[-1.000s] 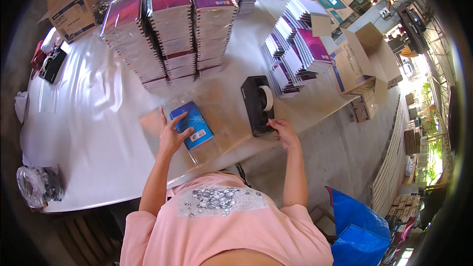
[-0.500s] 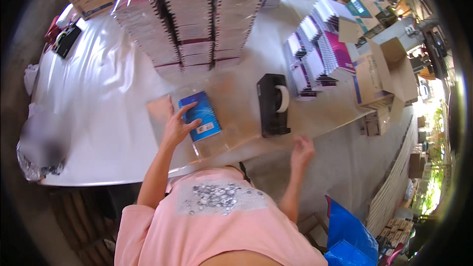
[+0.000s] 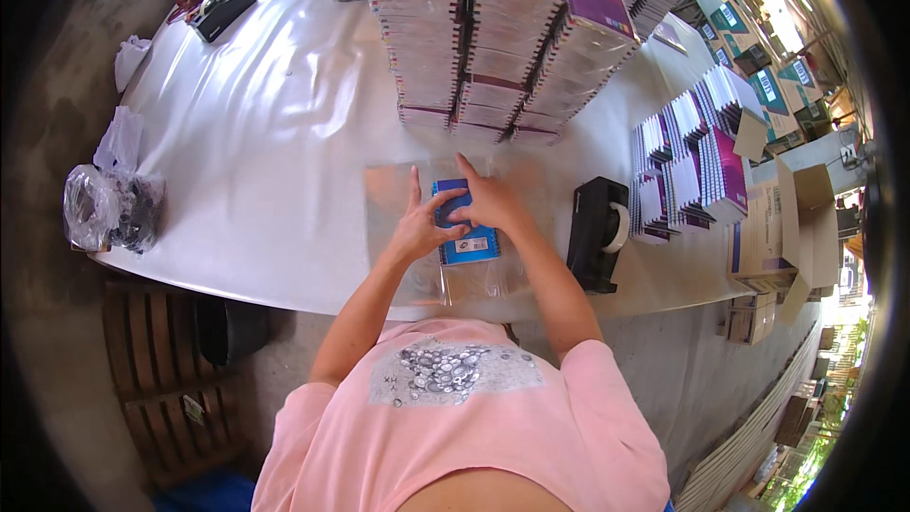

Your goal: The person places spiral notebooks into clear plastic bags by hand and seals the bags with pieces of tape from a desk dispenser.

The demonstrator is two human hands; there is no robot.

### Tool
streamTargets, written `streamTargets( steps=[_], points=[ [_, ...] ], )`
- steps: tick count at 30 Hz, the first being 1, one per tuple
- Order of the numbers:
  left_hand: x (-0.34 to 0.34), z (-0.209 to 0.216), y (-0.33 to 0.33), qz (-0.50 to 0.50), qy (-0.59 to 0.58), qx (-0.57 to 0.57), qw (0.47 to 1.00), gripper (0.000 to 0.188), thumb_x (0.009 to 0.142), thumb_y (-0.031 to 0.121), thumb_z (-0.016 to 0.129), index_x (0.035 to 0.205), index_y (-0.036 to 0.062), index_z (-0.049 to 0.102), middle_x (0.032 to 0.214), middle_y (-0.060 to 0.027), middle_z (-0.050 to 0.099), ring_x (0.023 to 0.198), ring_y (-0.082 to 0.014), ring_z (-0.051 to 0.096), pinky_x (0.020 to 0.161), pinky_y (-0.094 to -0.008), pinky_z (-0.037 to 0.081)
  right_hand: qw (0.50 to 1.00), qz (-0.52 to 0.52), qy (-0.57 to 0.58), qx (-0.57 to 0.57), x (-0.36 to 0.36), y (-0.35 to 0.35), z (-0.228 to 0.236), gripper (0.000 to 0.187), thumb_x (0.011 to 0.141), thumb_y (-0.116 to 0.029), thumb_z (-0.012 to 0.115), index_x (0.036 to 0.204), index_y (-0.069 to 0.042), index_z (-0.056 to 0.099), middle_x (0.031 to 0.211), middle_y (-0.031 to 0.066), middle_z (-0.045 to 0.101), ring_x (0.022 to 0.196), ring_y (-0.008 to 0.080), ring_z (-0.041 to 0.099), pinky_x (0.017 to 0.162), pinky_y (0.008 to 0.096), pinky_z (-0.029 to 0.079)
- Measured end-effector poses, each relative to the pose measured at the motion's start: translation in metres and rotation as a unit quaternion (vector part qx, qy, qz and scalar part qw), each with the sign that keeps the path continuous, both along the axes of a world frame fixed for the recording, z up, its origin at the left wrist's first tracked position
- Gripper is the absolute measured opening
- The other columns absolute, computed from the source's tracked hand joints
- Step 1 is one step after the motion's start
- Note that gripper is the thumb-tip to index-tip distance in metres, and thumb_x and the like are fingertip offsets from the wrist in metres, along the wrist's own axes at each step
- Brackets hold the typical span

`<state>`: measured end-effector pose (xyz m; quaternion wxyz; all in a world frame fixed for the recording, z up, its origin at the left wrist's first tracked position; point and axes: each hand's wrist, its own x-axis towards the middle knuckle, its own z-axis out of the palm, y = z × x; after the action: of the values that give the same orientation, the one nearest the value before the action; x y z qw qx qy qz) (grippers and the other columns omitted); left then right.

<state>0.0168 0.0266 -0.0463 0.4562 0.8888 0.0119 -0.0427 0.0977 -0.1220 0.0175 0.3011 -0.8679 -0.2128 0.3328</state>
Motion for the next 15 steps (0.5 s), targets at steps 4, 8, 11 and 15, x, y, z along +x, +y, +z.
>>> streamTargets(
  steps=[4, 8, 11, 15],
  points=[
    [-0.003, 0.016, 0.001, 0.011, 0.039, -0.036, 0.999, 0.068, 0.064, 0.042, 0.076, 0.126, 0.0371, 0.051, 0.149, -0.0234, -0.009, 0.125, -0.0334, 0.043, 0.097, -0.0416, 0.042, 0.98, -0.048, -0.175, -0.082, -0.011, 0.003, 0.002, 0.116, 0.058, -0.029, 0.083, 0.145, -0.008, 0.009, 0.095, 0.0249, 0.063, 0.089, 0.0396, 0.062, 0.079, 0.0411, 0.049],
    [-0.007, 0.005, 0.005, -0.002, 0.048, 0.014, 0.999, 0.088, 0.062, 0.048, 0.077, 0.138, 0.0272, 0.037, 0.149, -0.0239, -0.002, 0.116, -0.0367, 0.051, 0.093, -0.0422, 0.045, 0.958, -0.152, -0.242, -0.013, -0.026, -0.023, -0.013, 0.11, 0.059, -0.033, 0.082, 0.143, -0.003, 0.016, 0.101, 0.0248, 0.062, 0.095, 0.0373, 0.061, 0.081, 0.0412, 0.049],
    [-0.013, 0.008, -0.012, 0.08, 0.077, -0.106, 0.988, 0.102, 0.064, 0.045, 0.078, 0.143, 0.0138, 0.021, 0.143, -0.027, 0.018, 0.114, -0.0352, 0.052, 0.093, -0.0404, 0.045, 0.988, -0.119, 0.087, 0.044, -0.014, -0.066, -0.072, 0.096, 0.067, -0.036, 0.078, 0.14, -0.002, 0.025, 0.115, 0.023, 0.058, 0.101, 0.033, 0.059, 0.086, 0.0394, 0.047],
    [-0.03, -0.01, -0.029, 0.133, 0.06, -0.243, 0.959, 0.129, 0.058, 0.061, 0.075, 0.142, -0.0049, 0.003, 0.146, -0.0246, 0.019, 0.135, -0.0357, 0.022, 0.109, -0.0411, 0.022, 0.932, -0.252, 0.092, 0.243, -0.054, -0.043, -0.053, 0.077, 0.074, -0.021, 0.075, 0.134, 0.003, 0.033, 0.127, 0.0187, 0.048, 0.117, 0.025, 0.048, 0.093, 0.0353, 0.043]
  ],
)
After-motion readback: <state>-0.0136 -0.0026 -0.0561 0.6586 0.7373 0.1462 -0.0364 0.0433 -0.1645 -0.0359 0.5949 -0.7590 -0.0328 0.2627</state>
